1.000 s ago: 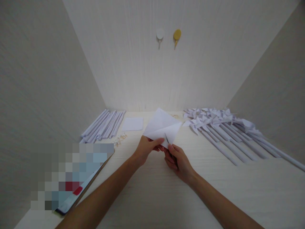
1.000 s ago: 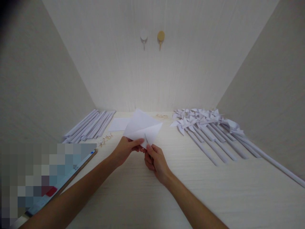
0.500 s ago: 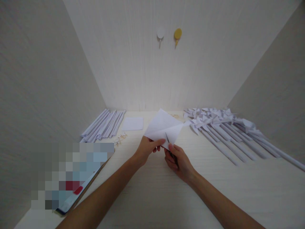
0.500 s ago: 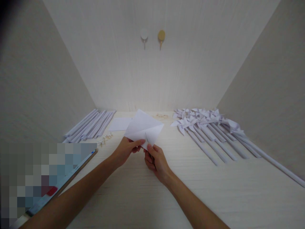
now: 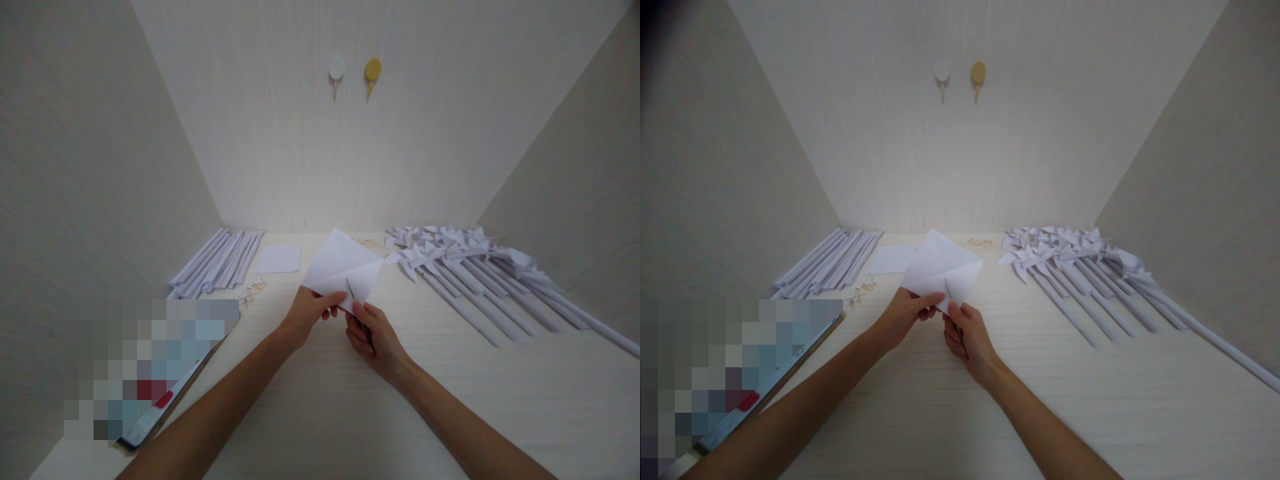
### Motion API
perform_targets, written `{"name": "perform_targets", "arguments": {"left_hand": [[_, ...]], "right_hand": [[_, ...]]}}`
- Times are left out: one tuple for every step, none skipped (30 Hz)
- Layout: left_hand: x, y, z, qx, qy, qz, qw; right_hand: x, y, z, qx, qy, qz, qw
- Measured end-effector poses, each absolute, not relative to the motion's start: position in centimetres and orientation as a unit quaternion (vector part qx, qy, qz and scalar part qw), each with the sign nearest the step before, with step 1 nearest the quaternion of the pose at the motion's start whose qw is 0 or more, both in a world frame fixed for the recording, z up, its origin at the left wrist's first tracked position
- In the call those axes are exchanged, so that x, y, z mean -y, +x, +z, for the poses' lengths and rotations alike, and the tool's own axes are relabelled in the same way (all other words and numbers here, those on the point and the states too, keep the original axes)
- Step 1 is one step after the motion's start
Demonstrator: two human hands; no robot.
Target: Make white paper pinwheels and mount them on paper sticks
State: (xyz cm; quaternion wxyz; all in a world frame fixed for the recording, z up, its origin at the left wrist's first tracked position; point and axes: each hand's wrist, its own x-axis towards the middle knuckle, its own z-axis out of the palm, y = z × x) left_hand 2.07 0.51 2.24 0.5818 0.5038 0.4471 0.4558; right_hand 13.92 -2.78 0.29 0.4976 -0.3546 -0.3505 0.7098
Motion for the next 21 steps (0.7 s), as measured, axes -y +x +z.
{"name": "perform_targets", "arguments": {"left_hand": [[-0.51, 2.07, 2.22, -0.447, 0.504, 0.456, 0.582], [-0.51, 2.08, 2.20, -0.446, 0.504, 0.456, 0.583], [-0.53, 2.08, 2.17, -0.446, 0.505, 0.455, 0.582], [-0.54, 2.09, 2.14, -0.447, 0.506, 0.454, 0.581], [-0.56, 2.10, 2.12, -0.448, 0.507, 0.453, 0.581], [-0.59, 2.11, 2.10, -0.448, 0.508, 0.453, 0.580], [-0.61, 2.12, 2.08, -0.448, 0.507, 0.453, 0.580], [-0.62, 2.13, 2.08, -0.447, 0.507, 0.455, 0.581], [-0.63, 2.14, 2.08, -0.446, 0.506, 0.455, 0.581], [-0.62, 2.14, 2.08, -0.446, 0.505, 0.456, 0.582], [-0.61, 2.14, 2.10, -0.445, 0.504, 0.456, 0.583], [-0.60, 2.14, 2.12, -0.445, 0.503, 0.456, 0.584], [-0.58, 2.14, 2.14, -0.444, 0.502, 0.456, 0.585], [-0.56, 2.14, 2.16, -0.444, 0.501, 0.457, 0.586], [-0.55, 2.14, 2.18, -0.443, 0.501, 0.457, 0.587], [-0.54, 2.14, 2.20, -0.442, 0.501, 0.458, 0.587], [-0.53, 2.15, 2.21, -0.442, 0.502, 0.457, 0.586], [-0.53, 2.15, 2.23, -0.443, 0.503, 0.457, 0.585], [-0.52, 2.16, 2.24, -0.444, 0.503, 0.456, 0.584], [-0.52, 2.16, 2.24, -0.445, 0.502, 0.457, 0.584], [-0.52, 2.17, 2.25, -0.447, 0.500, 0.457, 0.584]], "right_hand": [[2.77, 13.92, 0.29, 0.350, -0.354, 0.710, 0.498], [2.75, 13.93, 0.30, 0.349, -0.354, 0.711, 0.498], [2.73, 13.94, 0.30, 0.347, -0.355, 0.711, 0.498], [2.71, 13.95, 0.30, 0.346, -0.356, 0.710, 0.499], [2.70, 13.96, 0.30, 0.345, -0.358, 0.710, 0.499], [2.69, 13.97, 0.29, 0.344, -0.360, 0.709, 0.499], [2.68, 13.98, 0.29, 0.343, -0.362, 0.708, 0.499], [2.68, 13.98, 0.29, 0.343, -0.363, 0.708, 0.500], [2.69, 13.97, 0.29, 0.344, -0.363, 0.707, 0.501], [2.70, 13.96, 0.29, 0.344, -0.363, 0.706, 0.502], [2.71, 13.95, 0.30, 0.345, -0.363, 0.705, 0.503], [2.73, 13.93, 0.32, 0.346, -0.363, 0.703, 0.504], [2.74, 13.91, 0.33, 0.347, -0.363, 0.702, 0.505], [2.75, 13.89, 0.35, 0.347, -0.364, 0.701, 0.505], [2.76, 13.87, 0.37, 0.348, -0.365, 0.700, 0.506], [2.77, 13.86, 0.39, 0.348, -0.366, 0.699, 0.506], [2.77, 13.85, 0.40, 0.348, -0.366, 0.699, 0.506], [2.77, 13.85, 0.40, 0.348, -0.367, 0.699, 0.506], [2.75, 13.85, 0.40, 0.347, -0.367, 0.699, 0.506], [2.74, 13.85, 0.38, 0.347, -0.367, 0.700, 0.506], [2.72, 13.85, 0.36, 0.346, -0.368, 0.700, 0.505]]}}
